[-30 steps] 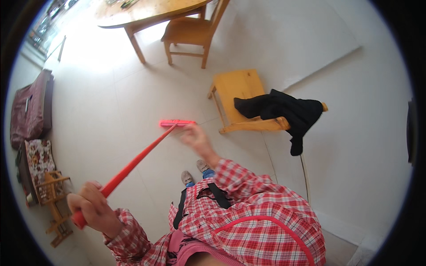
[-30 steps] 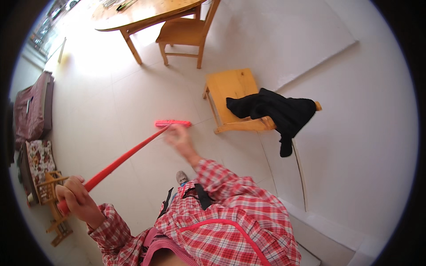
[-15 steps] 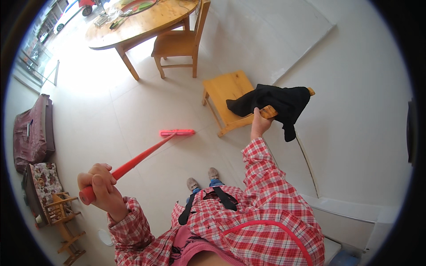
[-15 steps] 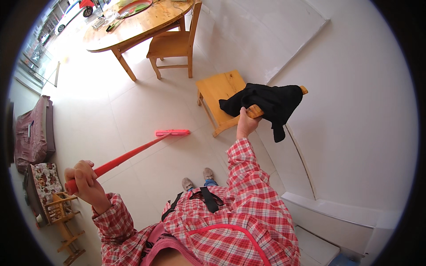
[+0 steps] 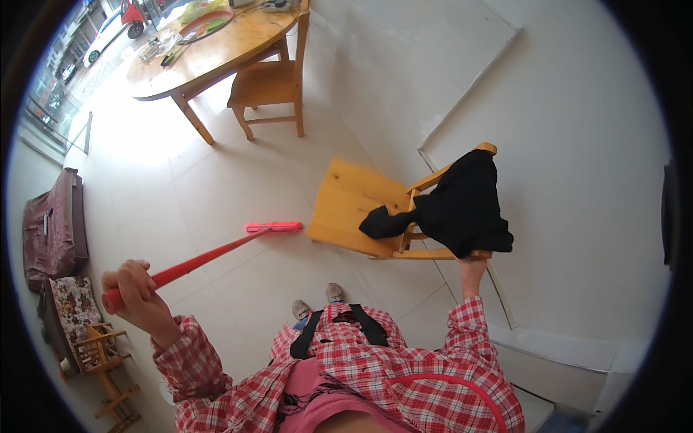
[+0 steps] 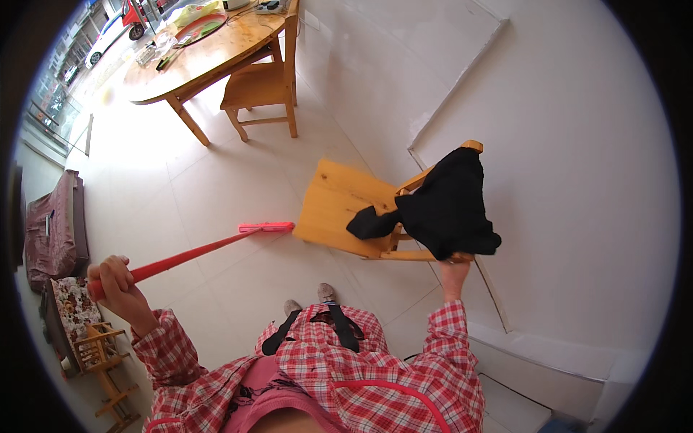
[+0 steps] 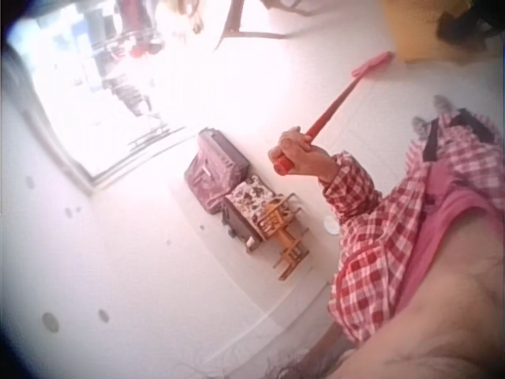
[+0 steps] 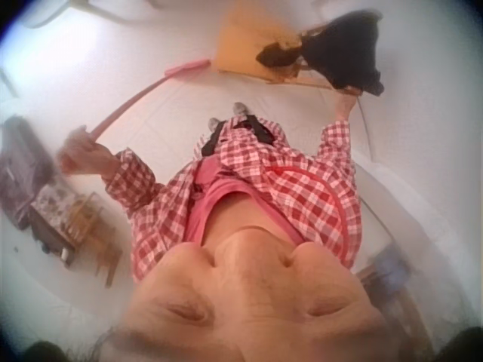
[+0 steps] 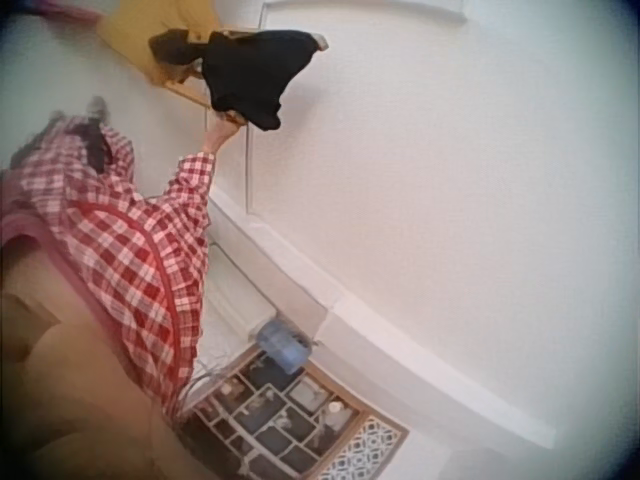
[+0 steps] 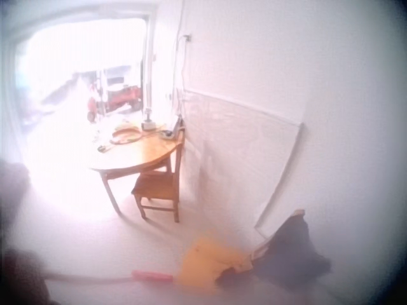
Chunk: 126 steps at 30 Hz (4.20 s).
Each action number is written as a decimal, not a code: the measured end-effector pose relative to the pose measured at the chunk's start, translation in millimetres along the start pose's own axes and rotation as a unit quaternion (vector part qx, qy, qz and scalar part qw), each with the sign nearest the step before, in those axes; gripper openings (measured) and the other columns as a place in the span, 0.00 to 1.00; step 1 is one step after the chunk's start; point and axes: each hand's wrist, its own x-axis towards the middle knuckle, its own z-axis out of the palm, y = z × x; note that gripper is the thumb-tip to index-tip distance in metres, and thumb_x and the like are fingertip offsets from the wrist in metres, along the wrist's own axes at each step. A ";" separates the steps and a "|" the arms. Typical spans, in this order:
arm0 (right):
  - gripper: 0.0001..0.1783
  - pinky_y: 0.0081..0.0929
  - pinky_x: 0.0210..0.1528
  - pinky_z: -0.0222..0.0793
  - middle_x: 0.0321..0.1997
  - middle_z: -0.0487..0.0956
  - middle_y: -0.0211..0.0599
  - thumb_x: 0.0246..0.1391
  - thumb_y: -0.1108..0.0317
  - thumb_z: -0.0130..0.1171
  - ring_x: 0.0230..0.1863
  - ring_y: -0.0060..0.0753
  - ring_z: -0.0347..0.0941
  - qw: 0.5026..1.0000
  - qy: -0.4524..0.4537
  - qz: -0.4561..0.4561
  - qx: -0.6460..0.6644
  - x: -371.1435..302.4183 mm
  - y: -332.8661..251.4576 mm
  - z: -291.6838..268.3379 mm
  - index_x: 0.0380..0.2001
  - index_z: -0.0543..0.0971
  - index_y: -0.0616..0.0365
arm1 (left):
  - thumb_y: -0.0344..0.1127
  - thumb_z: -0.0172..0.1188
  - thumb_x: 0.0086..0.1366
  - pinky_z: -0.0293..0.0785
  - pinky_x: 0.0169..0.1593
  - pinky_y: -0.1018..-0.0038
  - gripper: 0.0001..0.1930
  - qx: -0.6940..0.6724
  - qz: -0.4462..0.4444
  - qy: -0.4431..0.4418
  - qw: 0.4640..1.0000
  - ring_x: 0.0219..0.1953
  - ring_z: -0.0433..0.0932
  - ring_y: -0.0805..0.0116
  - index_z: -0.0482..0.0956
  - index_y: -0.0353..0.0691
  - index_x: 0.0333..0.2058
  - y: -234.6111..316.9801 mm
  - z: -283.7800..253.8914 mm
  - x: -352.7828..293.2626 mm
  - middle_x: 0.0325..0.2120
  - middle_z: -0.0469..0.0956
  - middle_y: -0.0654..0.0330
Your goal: The person sweeps the tiled floor with a red broom, moving debris toward a central area. They briefly lift a blue mat to sweep underneath it and reposition a wooden chair to access the space beneath before continuing to sweep.
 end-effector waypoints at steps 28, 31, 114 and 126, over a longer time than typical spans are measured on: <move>0.34 0.39 0.61 0.60 0.56 0.70 0.49 0.43 0.61 0.67 0.59 0.48 0.64 0.908 -0.381 -0.166 -0.052 -32.5 -127.8 287.6 0.54 0.70 0.61 | 0.40 0.56 0.61 0.63 0.28 0.79 0.17 -0.332 0.044 -0.207 0.920 0.11 0.58 0.83 0.61 0.51 0.15 46.5 111.0 55.6 0.07 0.61 0.75; 0.25 0.38 0.53 0.66 0.47 0.74 0.43 0.43 0.61 0.68 0.53 0.47 0.67 0.930 -0.321 -0.162 -0.070 17.9 -124.1 364.3 0.44 0.73 0.58 | 0.38 0.57 0.61 0.62 0.23 0.76 0.16 -0.357 0.032 -0.237 0.903 0.11 0.62 0.78 0.63 0.49 0.17 -26.5 123.6 56.1 0.09 0.65 0.72; 0.24 0.40 0.59 0.60 0.50 0.71 0.45 0.43 0.74 0.62 0.56 0.46 0.65 0.969 -0.152 -0.043 -0.190 189.1 -120.0 566.8 0.48 0.72 0.62 | 0.52 0.55 0.65 0.62 0.27 0.77 0.21 -0.138 0.085 -0.206 0.965 0.11 0.55 0.81 0.60 0.50 0.20 -240.9 66.9 490.7 0.08 0.60 0.72; 0.15 0.42 0.40 0.68 0.35 0.72 0.36 0.40 0.70 0.64 0.41 0.44 0.70 0.896 -0.307 -0.314 -0.065 301.2 -184.5 876.2 0.31 0.70 0.54 | 0.41 0.66 0.55 0.66 0.32 0.76 0.16 -0.357 0.069 -0.428 0.827 0.18 0.71 0.75 0.67 0.47 0.18 -353.5 187.8 507.5 0.14 0.71 0.70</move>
